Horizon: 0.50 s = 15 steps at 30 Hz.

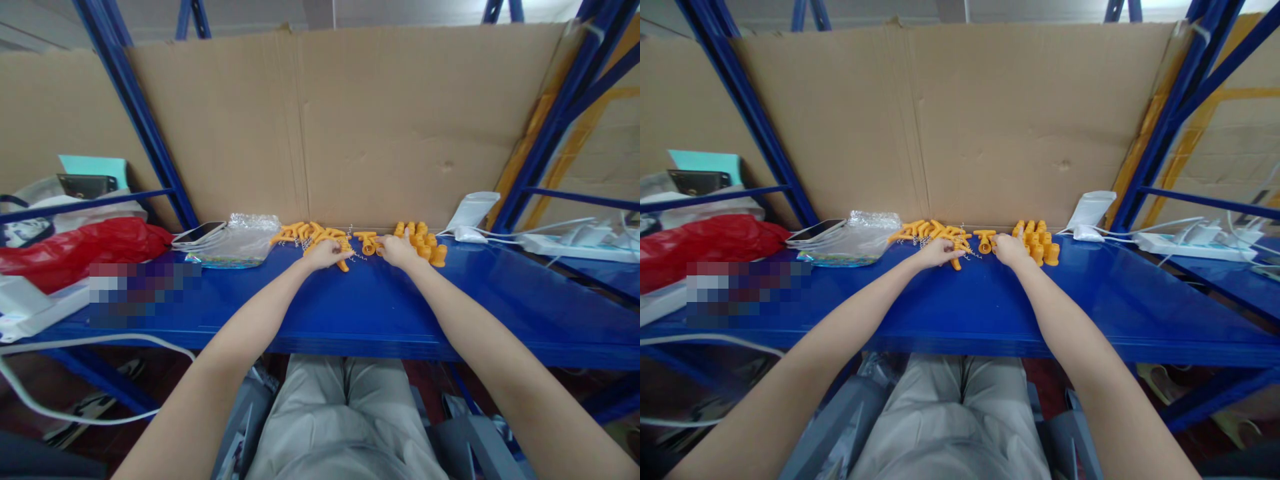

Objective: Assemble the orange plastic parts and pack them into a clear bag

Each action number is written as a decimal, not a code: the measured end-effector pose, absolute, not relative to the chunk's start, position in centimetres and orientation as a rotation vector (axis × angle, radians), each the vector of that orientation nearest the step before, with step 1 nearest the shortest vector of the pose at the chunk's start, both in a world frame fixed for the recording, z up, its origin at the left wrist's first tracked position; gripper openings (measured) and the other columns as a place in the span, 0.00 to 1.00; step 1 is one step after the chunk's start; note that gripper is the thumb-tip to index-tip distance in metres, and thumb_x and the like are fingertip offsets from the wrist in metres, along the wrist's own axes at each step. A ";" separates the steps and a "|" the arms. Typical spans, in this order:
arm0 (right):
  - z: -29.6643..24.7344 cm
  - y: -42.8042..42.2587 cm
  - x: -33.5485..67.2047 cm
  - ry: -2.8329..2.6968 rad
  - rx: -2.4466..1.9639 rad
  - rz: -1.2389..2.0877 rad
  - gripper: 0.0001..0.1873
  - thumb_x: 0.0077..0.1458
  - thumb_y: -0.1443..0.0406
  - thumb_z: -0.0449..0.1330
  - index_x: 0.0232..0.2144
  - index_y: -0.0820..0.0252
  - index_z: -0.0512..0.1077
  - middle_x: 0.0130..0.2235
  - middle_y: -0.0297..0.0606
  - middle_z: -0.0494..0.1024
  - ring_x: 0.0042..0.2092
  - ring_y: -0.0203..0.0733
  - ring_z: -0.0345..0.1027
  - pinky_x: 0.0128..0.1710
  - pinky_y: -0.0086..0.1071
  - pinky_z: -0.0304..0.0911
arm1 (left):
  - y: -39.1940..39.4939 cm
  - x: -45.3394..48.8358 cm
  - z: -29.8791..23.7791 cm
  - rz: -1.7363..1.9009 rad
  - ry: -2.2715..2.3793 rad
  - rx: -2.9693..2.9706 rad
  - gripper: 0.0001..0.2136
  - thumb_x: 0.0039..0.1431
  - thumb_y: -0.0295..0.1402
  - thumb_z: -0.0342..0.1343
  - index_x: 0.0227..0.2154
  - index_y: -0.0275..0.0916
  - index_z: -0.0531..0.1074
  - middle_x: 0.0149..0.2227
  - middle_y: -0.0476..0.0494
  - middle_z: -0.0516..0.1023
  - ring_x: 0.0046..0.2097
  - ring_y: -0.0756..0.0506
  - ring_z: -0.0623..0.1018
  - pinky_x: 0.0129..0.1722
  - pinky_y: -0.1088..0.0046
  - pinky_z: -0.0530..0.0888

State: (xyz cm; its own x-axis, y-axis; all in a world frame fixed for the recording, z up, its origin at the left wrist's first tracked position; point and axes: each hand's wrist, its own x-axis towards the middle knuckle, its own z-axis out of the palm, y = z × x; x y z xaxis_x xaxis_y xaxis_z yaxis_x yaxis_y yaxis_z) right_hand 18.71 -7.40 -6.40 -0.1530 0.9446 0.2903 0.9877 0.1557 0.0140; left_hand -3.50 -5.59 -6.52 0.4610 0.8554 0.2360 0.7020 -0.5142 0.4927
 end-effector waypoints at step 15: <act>-3.5 -9.1 19.9 -1.877 -1.900 -0.335 0.21 0.65 0.68 0.46 0.50 0.57 0.76 0.55 0.48 0.77 0.58 0.55 0.69 0.67 0.60 0.39 | -6.6 -2.7 -6.1 0.487 1.381 2.407 0.13 0.57 0.36 0.59 0.21 0.40 0.64 0.18 0.53 0.70 0.20 0.51 0.69 0.24 0.76 0.64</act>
State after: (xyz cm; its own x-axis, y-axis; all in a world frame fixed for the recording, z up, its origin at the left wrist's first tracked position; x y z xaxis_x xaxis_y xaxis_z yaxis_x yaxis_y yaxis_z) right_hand 19.87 -9.12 -3.45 0.0464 0.8814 0.4700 0.9896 0.0237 -0.1420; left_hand -2.74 -6.63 -6.10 0.4737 0.8708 0.1315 0.7608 -0.4798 0.4370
